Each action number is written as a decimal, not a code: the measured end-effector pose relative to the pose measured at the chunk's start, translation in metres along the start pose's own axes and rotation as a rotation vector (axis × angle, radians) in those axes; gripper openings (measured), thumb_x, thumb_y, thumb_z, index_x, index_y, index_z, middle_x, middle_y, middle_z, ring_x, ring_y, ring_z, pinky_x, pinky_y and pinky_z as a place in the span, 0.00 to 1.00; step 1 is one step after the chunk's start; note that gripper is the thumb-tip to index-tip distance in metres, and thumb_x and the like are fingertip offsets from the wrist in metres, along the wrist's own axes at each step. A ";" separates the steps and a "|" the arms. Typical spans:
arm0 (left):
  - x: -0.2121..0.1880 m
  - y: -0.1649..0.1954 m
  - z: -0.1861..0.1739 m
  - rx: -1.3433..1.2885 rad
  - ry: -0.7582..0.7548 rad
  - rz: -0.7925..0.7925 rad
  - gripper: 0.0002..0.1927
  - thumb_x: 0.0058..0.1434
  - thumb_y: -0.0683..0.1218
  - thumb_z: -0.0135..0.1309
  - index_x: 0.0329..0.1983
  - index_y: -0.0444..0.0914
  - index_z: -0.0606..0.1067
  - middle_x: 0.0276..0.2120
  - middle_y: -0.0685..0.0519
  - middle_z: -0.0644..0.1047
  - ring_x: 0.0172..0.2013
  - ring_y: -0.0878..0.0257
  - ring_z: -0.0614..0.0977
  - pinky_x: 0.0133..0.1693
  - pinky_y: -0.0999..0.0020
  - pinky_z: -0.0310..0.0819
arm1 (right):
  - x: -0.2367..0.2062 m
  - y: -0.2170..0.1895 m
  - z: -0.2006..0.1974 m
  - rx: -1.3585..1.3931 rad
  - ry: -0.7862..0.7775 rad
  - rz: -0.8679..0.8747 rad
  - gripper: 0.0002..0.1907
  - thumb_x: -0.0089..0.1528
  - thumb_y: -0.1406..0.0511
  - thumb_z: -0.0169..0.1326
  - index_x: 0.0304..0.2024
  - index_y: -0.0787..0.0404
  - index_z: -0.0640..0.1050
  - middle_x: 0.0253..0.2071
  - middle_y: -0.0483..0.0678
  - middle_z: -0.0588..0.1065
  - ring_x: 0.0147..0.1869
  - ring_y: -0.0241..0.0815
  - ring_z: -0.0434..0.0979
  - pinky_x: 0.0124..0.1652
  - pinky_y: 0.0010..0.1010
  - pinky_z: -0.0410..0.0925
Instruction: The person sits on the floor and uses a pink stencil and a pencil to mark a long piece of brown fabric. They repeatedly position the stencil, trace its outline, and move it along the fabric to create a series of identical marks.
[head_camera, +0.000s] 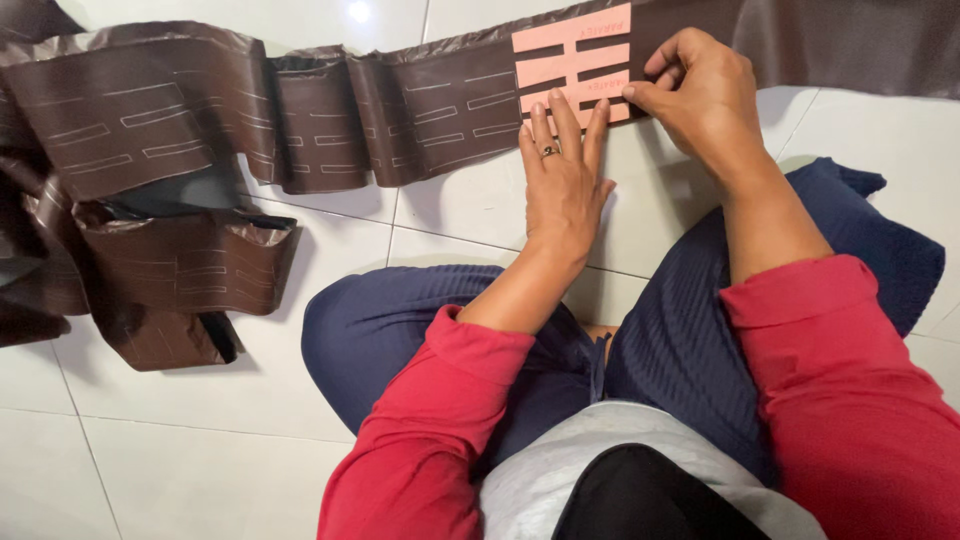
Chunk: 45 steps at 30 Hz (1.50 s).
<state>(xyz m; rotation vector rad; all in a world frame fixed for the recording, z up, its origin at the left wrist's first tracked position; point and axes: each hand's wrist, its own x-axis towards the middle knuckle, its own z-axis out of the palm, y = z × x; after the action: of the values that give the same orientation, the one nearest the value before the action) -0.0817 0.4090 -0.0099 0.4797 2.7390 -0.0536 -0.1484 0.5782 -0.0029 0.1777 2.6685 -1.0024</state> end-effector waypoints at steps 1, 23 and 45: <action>0.001 -0.001 -0.002 0.005 0.002 0.001 0.49 0.60 0.72 0.48 0.77 0.48 0.45 0.72 0.37 0.58 0.70 0.41 0.65 0.69 0.47 0.53 | 0.001 -0.001 0.000 0.044 0.062 -0.049 0.12 0.64 0.65 0.68 0.41 0.66 0.78 0.32 0.45 0.77 0.34 0.32 0.76 0.35 0.26 0.69; 0.000 0.000 -0.001 0.107 -0.142 0.120 0.37 0.68 0.54 0.42 0.75 0.31 0.54 0.71 0.38 0.60 0.72 0.37 0.57 0.68 0.44 0.47 | -0.030 -0.084 0.032 0.065 0.083 -0.499 0.06 0.74 0.70 0.53 0.51 0.65 0.79 0.47 0.52 0.78 0.52 0.52 0.78 0.52 0.39 0.72; -0.001 -0.007 -0.009 0.015 -0.080 0.070 0.37 0.65 0.55 0.47 0.74 0.35 0.58 0.71 0.48 0.61 0.70 0.46 0.62 0.67 0.47 0.52 | -0.028 -0.079 0.033 0.077 0.113 -0.463 0.07 0.76 0.69 0.51 0.51 0.64 0.79 0.47 0.53 0.78 0.51 0.52 0.79 0.50 0.38 0.72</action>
<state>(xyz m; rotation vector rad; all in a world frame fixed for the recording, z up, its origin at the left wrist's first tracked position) -0.0865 0.4035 -0.0013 0.5654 2.6435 -0.0738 -0.1315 0.4969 0.0310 -0.3997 2.8405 -1.2592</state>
